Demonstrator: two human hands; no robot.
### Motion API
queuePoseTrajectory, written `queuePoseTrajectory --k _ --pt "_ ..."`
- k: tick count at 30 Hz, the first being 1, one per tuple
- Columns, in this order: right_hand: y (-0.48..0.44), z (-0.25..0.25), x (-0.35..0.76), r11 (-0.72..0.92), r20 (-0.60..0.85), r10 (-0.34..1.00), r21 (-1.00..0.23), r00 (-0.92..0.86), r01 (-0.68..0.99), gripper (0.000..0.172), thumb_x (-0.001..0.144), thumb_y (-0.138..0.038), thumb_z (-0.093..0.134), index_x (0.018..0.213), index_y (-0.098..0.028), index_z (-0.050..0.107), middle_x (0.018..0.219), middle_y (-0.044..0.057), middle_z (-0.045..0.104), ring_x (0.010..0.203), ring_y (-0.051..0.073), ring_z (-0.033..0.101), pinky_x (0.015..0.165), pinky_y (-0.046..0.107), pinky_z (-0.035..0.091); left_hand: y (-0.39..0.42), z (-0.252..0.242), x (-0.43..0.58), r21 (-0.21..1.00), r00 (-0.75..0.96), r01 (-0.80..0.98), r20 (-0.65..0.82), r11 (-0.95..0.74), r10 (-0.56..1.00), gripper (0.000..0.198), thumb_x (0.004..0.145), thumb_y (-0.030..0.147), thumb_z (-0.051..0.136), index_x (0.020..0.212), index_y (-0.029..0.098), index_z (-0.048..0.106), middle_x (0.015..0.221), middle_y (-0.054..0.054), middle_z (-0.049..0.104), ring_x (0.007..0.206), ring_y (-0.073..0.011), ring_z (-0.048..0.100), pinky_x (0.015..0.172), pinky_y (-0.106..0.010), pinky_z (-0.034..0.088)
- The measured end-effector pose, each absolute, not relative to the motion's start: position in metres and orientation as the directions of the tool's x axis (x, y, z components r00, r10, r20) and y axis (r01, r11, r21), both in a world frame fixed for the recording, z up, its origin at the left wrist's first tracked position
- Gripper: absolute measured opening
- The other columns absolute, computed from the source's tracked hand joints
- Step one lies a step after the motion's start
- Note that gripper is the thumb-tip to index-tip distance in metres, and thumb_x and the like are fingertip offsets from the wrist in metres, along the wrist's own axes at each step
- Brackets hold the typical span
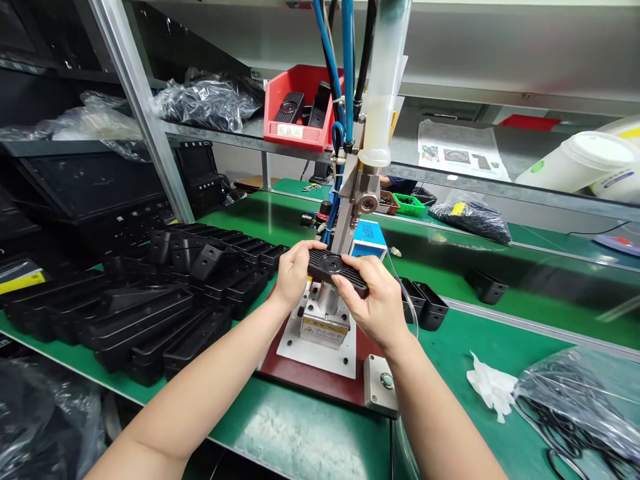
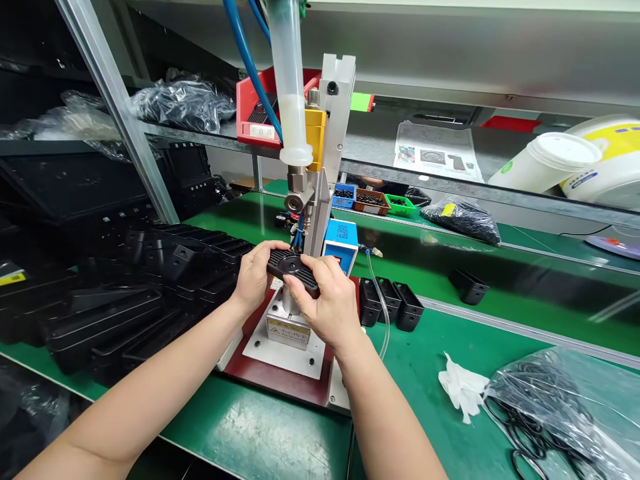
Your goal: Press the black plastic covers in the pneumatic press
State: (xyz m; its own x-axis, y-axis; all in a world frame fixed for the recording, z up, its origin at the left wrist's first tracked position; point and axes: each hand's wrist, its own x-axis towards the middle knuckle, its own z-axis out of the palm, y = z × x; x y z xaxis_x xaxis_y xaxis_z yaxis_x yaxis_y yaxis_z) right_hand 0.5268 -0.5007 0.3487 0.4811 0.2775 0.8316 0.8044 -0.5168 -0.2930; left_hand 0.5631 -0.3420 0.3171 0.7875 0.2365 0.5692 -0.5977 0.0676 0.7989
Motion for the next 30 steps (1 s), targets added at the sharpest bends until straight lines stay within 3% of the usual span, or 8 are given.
queuePoseTrajectory --k 7,20,23,27,30 --pt "-0.498 0.342 0.533 -0.412 0.827 0.192 -0.422 0.529 0.808 0.02 0.092 -0.033 0.057 0.105 -0.02 0.065 0.093 0.005 0.065 0.086 0.02 0.06 0.077 0.034 0.048 -0.338 0.329 0.557 0.803 0.771 -0.585 0.595 -0.117 0.225 0.038 0.092 0.035 0.036 0.086 0.016 0.069 0.087 -0.004 0.07 0.079 -0.0163 0.061 0.071 -0.026 0.047" --pt "-0.498 0.335 0.534 -0.368 0.816 0.145 -0.48 0.559 0.796 0.021 0.094 -0.034 0.054 0.106 -0.021 0.066 0.098 0.005 0.067 0.091 0.02 0.062 0.081 0.034 0.048 -0.345 0.331 0.553 0.784 0.732 -0.607 0.616 -0.132 0.29 0.037 0.092 0.033 0.035 0.086 0.016 0.066 0.091 -0.006 0.07 0.087 -0.0182 0.063 0.081 -0.029 0.048" --pt "-0.497 0.339 0.533 -0.356 0.793 0.14 -0.518 0.593 0.778 0.022 0.094 -0.035 0.053 0.103 -0.021 0.067 0.095 0.004 0.067 0.088 0.02 0.062 0.08 0.034 0.048 -0.345 0.326 0.553 0.796 0.747 -0.595 0.598 -0.111 0.291 0.038 0.092 0.038 0.036 0.087 0.016 0.066 0.089 -0.006 0.069 0.083 -0.0175 0.062 0.075 -0.027 0.048" --pt "-0.492 0.339 0.53 -0.403 0.784 0.096 -0.533 0.614 0.744 0.022 0.093 -0.038 0.055 0.097 -0.02 0.067 0.089 0.004 0.066 0.083 0.02 0.062 0.077 0.034 0.048 -0.344 0.323 0.557 0.829 0.796 -0.555 0.553 -0.067 0.243 0.041 0.092 0.043 0.035 0.087 0.016 0.067 0.079 -0.004 0.066 0.063 -0.0142 0.057 0.056 -0.024 0.046" --pt "-0.488 0.331 0.529 -0.394 0.814 0.025 -0.526 0.581 0.754 0.023 0.093 -0.038 0.053 0.098 -0.021 0.067 0.09 0.005 0.066 0.085 0.02 0.062 0.079 0.035 0.048 -0.343 0.328 0.558 0.823 0.794 -0.564 0.565 -0.075 0.224 0.039 0.092 0.04 0.036 0.085 0.016 0.067 0.08 -0.004 0.067 0.066 -0.0144 0.058 0.059 -0.024 0.047"
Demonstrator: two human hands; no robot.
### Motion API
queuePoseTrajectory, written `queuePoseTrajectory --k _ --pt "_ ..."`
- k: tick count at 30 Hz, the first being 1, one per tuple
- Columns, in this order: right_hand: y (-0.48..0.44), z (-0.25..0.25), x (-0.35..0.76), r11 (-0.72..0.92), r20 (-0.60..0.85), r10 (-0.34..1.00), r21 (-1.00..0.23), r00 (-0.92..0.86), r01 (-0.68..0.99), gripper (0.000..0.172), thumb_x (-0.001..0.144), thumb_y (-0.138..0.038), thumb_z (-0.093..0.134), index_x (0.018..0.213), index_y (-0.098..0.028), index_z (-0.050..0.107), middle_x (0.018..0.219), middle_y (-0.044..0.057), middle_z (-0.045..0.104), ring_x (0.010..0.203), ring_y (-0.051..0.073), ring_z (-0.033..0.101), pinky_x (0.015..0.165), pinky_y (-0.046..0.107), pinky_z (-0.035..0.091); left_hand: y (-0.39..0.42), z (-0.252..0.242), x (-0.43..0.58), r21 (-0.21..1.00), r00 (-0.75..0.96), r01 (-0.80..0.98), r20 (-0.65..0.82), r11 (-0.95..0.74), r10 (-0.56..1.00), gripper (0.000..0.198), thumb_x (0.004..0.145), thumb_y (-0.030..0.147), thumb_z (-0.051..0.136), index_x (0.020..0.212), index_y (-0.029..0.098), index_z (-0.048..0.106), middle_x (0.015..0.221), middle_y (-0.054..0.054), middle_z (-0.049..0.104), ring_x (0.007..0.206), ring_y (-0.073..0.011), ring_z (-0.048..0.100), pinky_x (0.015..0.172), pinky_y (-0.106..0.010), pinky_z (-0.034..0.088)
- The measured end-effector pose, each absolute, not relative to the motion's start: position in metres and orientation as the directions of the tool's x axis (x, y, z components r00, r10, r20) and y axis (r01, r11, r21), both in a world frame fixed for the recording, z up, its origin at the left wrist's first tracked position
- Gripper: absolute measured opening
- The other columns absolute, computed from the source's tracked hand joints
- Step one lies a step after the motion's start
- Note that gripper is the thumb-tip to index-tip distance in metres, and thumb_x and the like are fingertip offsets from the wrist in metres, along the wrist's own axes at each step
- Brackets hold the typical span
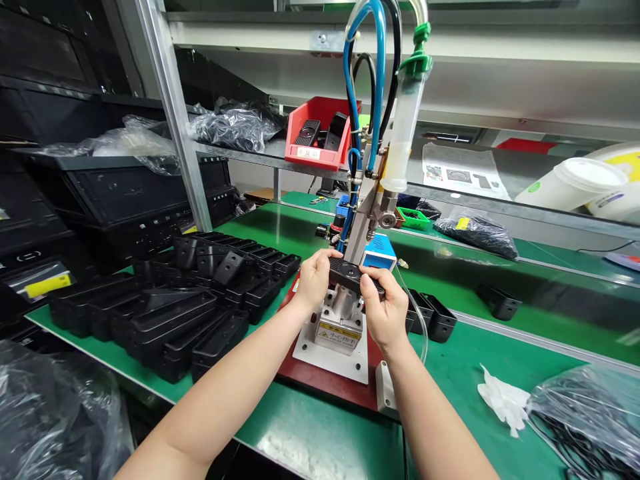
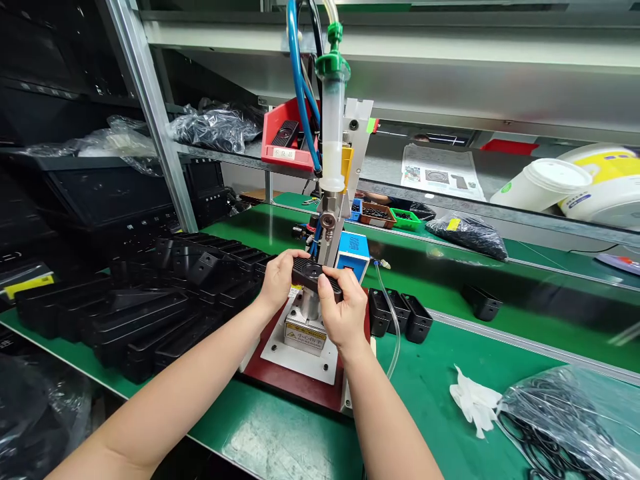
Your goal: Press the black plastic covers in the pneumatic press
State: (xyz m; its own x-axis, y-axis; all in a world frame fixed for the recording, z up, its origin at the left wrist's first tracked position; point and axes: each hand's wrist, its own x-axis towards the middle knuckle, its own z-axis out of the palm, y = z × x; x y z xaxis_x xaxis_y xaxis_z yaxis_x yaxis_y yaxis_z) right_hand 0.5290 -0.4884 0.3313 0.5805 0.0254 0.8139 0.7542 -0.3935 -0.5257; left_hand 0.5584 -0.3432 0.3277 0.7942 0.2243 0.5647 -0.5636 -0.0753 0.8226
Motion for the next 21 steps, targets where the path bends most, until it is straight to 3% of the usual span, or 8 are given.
queuePoseTrajectory --k 6,14,21 --pt "-0.488 0.317 0.531 -0.326 0.836 -0.044 -0.529 0.547 0.783 0.022 0.095 -0.035 0.052 0.103 -0.022 0.067 0.096 0.005 0.067 0.093 0.021 0.062 0.082 0.037 0.048 -0.341 0.339 0.557 0.769 0.745 -0.618 0.64 -0.165 0.188 0.036 0.092 0.035 0.037 0.085 0.016 0.066 0.087 -0.005 0.069 0.082 -0.0172 0.061 0.075 -0.027 0.048" --pt "-0.487 0.32 0.532 -0.343 0.852 -0.039 -0.502 0.522 0.794 0.016 0.093 -0.031 0.055 0.1 -0.023 0.068 0.094 0.004 0.068 0.091 0.021 0.062 0.083 0.036 0.046 -0.344 0.333 0.556 0.819 0.799 -0.571 0.57 -0.057 0.192 0.037 0.092 0.038 0.037 0.084 0.017 0.067 0.085 -0.004 0.068 0.082 -0.0171 0.061 0.071 -0.026 0.048" --pt "-0.488 0.311 0.537 -0.282 0.848 -0.111 -0.527 0.519 0.802 0.023 0.093 -0.036 0.051 0.095 -0.021 0.068 0.091 0.004 0.067 0.089 0.022 0.062 0.081 0.037 0.048 -0.349 0.324 0.545 0.776 0.738 -0.615 0.629 -0.141 0.244 0.036 0.096 0.036 0.036 0.091 0.017 0.066 0.09 -0.005 0.069 0.085 -0.0173 0.061 0.078 -0.027 0.046"
